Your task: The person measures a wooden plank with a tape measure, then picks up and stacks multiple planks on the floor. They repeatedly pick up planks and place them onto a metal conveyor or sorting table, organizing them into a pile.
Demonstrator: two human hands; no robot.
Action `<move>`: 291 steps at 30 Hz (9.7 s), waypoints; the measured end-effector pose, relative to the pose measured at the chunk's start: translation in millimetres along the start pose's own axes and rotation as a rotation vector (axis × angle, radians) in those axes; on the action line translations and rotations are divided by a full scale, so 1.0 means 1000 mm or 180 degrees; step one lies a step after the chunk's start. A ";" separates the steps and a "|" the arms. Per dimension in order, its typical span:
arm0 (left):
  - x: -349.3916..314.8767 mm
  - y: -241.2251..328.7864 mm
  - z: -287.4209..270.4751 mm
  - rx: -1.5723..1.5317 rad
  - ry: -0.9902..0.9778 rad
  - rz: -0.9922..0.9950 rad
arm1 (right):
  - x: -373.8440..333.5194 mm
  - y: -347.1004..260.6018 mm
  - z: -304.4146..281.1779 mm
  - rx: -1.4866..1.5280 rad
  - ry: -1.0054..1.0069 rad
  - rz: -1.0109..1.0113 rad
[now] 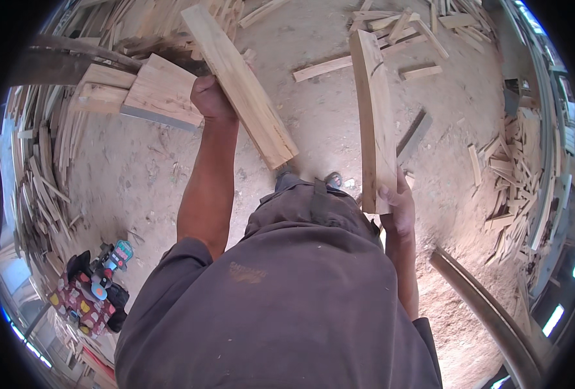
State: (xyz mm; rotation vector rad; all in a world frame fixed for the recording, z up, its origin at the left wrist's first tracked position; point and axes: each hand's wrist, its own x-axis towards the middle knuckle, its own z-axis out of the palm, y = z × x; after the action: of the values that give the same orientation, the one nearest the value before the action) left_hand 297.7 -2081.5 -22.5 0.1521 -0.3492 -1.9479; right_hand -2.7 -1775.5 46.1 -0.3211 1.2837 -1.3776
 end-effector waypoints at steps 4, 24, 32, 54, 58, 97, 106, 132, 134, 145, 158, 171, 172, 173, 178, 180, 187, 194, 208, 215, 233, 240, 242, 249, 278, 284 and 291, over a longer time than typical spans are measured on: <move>0.005 0.008 -0.001 -0.0007 0.0318 0.0104 | 0.001 -0.006 0.019 -0.0096 -0.0128 0.0096; 0.022 0.014 0.055 0.2032 0.1889 0.0789 | 0.006 0.012 0.044 -0.0004 -0.0171 0.0101; 0.021 0.021 0.032 0.1684 0.2006 0.0682 | 0.003 0.008 0.060 0.0022 -0.0168 0.0184; 0.051 0.029 0.000 0.1089 0.1816 0.0433 | 0.086 0.009 0.064 0.0030 -0.0447 0.0354; 0.073 0.024 -0.008 0.1228 0.1899 0.0449 | 0.135 -0.003 0.068 0.0029 -0.0533 0.0428; 0.517 0.387 -0.228 0.4726 0.2090 -0.0686 | 0.667 0.016 0.584 -0.1460 -0.1831 0.0890; 0.586 0.494 -0.401 0.6905 0.3323 -0.2244 | 0.775 0.071 0.527 -0.2274 -0.1723 0.1881; 0.583 0.525 -0.537 0.7871 0.3107 -0.0980 | 0.644 0.043 0.309 -0.3116 0.0184 0.2701; 0.568 0.533 -0.538 0.7558 0.3585 -0.0304 | 0.642 0.038 0.304 -0.3034 0.0255 0.2709; 0.501 0.591 -0.557 0.2888 0.5068 0.1906 | 0.643 -0.009 0.265 -0.3553 0.0447 0.2952; 0.502 0.558 -0.572 0.5560 0.4860 0.1126 | 0.682 -0.011 0.300 -0.3522 0.0164 0.2643; 0.513 0.588 -0.529 0.6741 0.4353 -0.0493 | 0.658 -0.011 0.288 -0.3480 0.0474 0.2885; 0.516 0.589 -0.528 0.6963 0.4174 -0.0802 | 0.658 -0.009 0.292 -0.3453 0.0461 0.2877; 0.509 0.593 -0.538 0.7383 0.3849 -0.0619 | 0.661 -0.008 0.294 -0.3431 0.0408 0.2827; 0.496 0.594 -0.556 0.7802 0.3092 -0.0363 | 0.671 -0.003 0.292 -0.3457 0.0286 0.2721; 0.498 0.600 -0.543 0.8032 0.2998 -0.0526 | 0.669 -0.006 0.292 -0.3398 0.0343 0.2687; 0.517 0.619 -0.406 0.8585 0.2675 -0.0659 | 0.636 -0.004 0.275 -0.3217 0.0589 0.2914; 0.508 0.607 -0.285 0.8629 0.2689 0.0075 | 0.629 0.005 0.282 -0.2898 0.0295 0.2705; 0.416 0.413 -0.232 0.5528 0.4252 -0.0224 | 0.675 0.041 0.365 -0.3353 -0.1790 0.1558; 0.382 0.309 -0.214 0.3689 0.3785 -0.0133 | 0.732 0.051 0.489 -0.1745 -0.2120 0.2181; 0.410 0.315 -0.317 0.0846 0.3590 0.0470 | 0.687 0.071 0.598 -0.4477 -0.1968 0.0377; 0.416 0.307 -0.321 0.0621 0.3162 0.0635 | 0.695 0.055 0.590 -0.4189 -0.2373 0.0537; 0.419 0.309 -0.317 0.0170 0.2933 0.0650 | 0.712 0.054 0.580 -0.3331 -0.2436 0.1372; 0.466 0.295 -0.298 -0.0192 0.2218 0.0567 | 0.735 0.048 0.565 -0.3185 -0.2254 0.1510; 0.527 0.655 -0.561 0.7296 0.4170 -0.0919 | 0.833 -0.089 0.811 -0.5282 -0.2568 -0.1655; 0.533 0.668 -0.550 0.6956 0.3682 -0.0949 | 0.841 -0.091 0.831 -0.5430 -0.2679 -0.1595; 0.517 0.658 -0.524 0.6806 0.2845 -0.1013 | 0.847 -0.096 0.835 -0.5510 -0.2731 -0.1495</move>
State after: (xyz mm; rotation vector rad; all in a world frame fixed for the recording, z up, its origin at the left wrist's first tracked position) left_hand 812.5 -2881.6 -284.8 2.3317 -1.6140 -0.7145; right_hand 360.9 -2912.2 24.6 -2.1748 1.3104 0.0391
